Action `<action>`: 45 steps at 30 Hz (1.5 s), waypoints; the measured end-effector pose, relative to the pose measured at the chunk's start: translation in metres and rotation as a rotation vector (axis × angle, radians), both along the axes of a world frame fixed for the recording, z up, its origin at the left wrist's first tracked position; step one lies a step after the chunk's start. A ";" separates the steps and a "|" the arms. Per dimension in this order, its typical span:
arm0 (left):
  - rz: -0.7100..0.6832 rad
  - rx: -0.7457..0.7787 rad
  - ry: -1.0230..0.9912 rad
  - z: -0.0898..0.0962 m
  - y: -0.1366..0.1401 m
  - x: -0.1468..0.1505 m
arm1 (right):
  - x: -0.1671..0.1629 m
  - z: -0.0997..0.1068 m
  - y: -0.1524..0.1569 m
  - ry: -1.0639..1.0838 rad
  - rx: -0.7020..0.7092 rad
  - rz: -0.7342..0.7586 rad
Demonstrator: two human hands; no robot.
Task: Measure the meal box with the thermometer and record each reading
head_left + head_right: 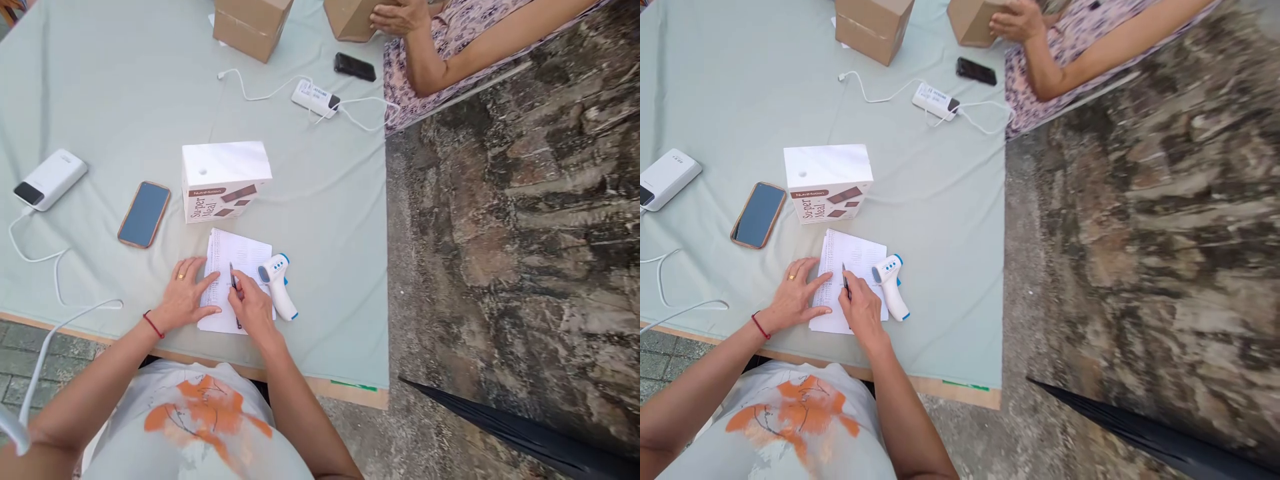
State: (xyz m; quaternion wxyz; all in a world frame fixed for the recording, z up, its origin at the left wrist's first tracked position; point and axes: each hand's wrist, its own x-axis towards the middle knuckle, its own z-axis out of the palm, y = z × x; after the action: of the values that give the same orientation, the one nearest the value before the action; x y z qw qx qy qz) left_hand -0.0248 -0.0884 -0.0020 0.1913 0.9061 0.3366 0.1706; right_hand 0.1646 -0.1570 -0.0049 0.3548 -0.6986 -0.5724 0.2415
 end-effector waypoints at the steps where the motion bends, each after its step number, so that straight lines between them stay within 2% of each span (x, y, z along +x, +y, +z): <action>1: 0.002 0.004 0.020 0.000 0.000 0.001 | 0.003 0.003 0.000 0.054 0.010 0.007; 6: -0.036 0.029 0.073 0.003 -0.002 0.003 | 0.015 0.007 -0.017 0.375 0.056 -0.008; 10: -0.041 0.011 0.101 0.006 -0.002 0.004 | 0.007 0.004 -0.035 0.441 0.024 -0.131; 13: -0.035 -0.010 0.090 0.007 -0.003 0.005 | -0.004 0.006 -0.040 0.514 0.056 -0.100; 16: -0.030 -0.011 0.052 0.007 -0.003 0.006 | -0.013 0.008 -0.038 0.554 0.039 -0.067; 23: -0.036 0.027 0.140 0.011 -0.004 0.008 | -0.018 0.002 -0.027 0.659 -0.090 -0.171; 28: -0.043 -0.015 0.114 0.013 -0.004 0.008 | -0.020 -0.002 -0.027 0.527 -0.062 -0.236; 35: -0.043 0.009 0.150 0.012 -0.004 0.007 | -0.028 -0.008 -0.031 0.303 0.023 -0.059; 45: -0.050 0.064 0.147 0.014 -0.005 0.007 | -0.028 -0.009 -0.031 0.142 0.137 0.018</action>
State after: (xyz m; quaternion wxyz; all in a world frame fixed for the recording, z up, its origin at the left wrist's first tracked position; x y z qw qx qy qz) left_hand -0.0179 -0.0934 0.0118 0.1413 0.9300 0.3213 0.1094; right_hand 0.1369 -0.1879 -0.0134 0.4392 -0.6489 -0.5670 0.2540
